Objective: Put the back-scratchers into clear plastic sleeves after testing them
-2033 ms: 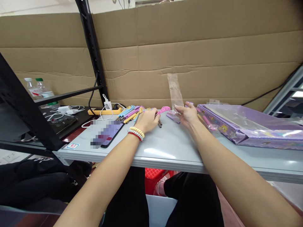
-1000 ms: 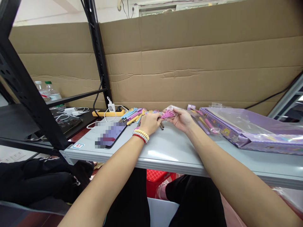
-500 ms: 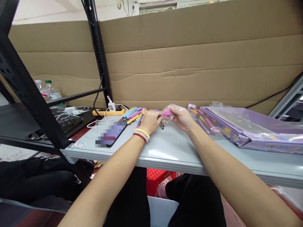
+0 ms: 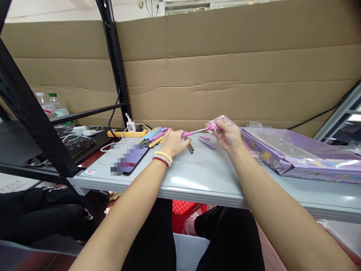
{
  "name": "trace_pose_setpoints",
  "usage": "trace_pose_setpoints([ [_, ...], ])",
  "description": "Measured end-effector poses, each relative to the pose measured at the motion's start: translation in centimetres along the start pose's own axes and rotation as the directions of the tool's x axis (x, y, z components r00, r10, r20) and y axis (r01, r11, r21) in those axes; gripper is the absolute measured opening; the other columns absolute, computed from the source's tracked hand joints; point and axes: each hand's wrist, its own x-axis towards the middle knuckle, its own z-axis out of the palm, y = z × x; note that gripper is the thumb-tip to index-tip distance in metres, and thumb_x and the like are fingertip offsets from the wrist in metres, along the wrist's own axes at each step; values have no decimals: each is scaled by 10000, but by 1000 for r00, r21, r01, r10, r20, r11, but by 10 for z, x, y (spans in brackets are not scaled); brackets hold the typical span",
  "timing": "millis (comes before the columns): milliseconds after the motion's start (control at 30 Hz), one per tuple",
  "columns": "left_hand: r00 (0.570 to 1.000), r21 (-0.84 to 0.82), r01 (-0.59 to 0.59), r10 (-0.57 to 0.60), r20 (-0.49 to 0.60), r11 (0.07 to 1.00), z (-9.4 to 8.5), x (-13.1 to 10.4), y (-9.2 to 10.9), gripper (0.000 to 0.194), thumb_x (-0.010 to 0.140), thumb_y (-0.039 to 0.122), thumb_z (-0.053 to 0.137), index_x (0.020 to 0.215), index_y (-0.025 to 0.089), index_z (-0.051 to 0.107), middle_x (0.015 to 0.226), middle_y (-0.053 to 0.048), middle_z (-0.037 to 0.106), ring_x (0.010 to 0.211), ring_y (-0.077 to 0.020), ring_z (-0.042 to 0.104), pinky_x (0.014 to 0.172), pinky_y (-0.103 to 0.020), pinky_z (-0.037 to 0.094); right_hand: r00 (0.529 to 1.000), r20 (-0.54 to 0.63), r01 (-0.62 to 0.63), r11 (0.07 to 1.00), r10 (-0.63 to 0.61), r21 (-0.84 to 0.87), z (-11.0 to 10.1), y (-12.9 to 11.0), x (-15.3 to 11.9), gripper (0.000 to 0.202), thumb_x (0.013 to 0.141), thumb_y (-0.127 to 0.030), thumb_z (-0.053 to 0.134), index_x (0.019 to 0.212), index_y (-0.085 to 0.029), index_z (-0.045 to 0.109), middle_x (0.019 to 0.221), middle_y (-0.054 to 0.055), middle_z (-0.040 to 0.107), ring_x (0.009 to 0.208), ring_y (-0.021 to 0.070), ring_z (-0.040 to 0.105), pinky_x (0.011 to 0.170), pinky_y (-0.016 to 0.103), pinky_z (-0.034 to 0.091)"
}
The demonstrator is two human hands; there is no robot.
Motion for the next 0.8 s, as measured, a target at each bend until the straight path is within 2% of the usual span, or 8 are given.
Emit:
trace_pose_setpoints([
  [100,1000,19,22,-23,17,1000,-2,1,-6,373,874,516,468,889,194,655,840,-92,683,841,-240,625,716,-310,417,1000,7,-10,1000,10,-3,-6,-4,2,91,727,-130,669,714,-174,591,671,20,676,624,158,663,617,308,601],
  [233,996,-7,-45,46,73,999,4,0,-5,345,896,488,444,948,203,631,861,-86,681,853,-239,626,711,-307,419,1000,8,-16,1000,16,24,0,-1,0,125,737,-164,678,680,-177,567,625,10,648,648,151,666,549,238,570],
  [400,999,-113,-33,37,32,993,8,-2,-1,338,859,446,527,1072,187,572,894,-70,679,880,-221,620,756,-298,429,1000,26,5,996,-7,86,7,3,-3,144,755,-189,678,679,-185,556,648,-1,638,702,152,670,674,282,595],
  [600,999,-157,36,-39,-13,987,1,1,-8,293,837,464,554,915,192,630,803,-53,676,785,-199,602,684,-286,409,993,50,-105,993,102,46,3,-1,-4,88,810,-198,599,723,-191,598,765,38,702,790,175,686,682,300,596],
  [800,996,-178,-49,61,62,983,5,2,-8,387,860,512,491,721,185,644,690,-41,641,674,-173,565,621,-279,379,994,49,-98,994,95,54,2,0,-3,100,812,-242,626,728,-195,598,789,32,716,789,190,695,713,342,598],
])
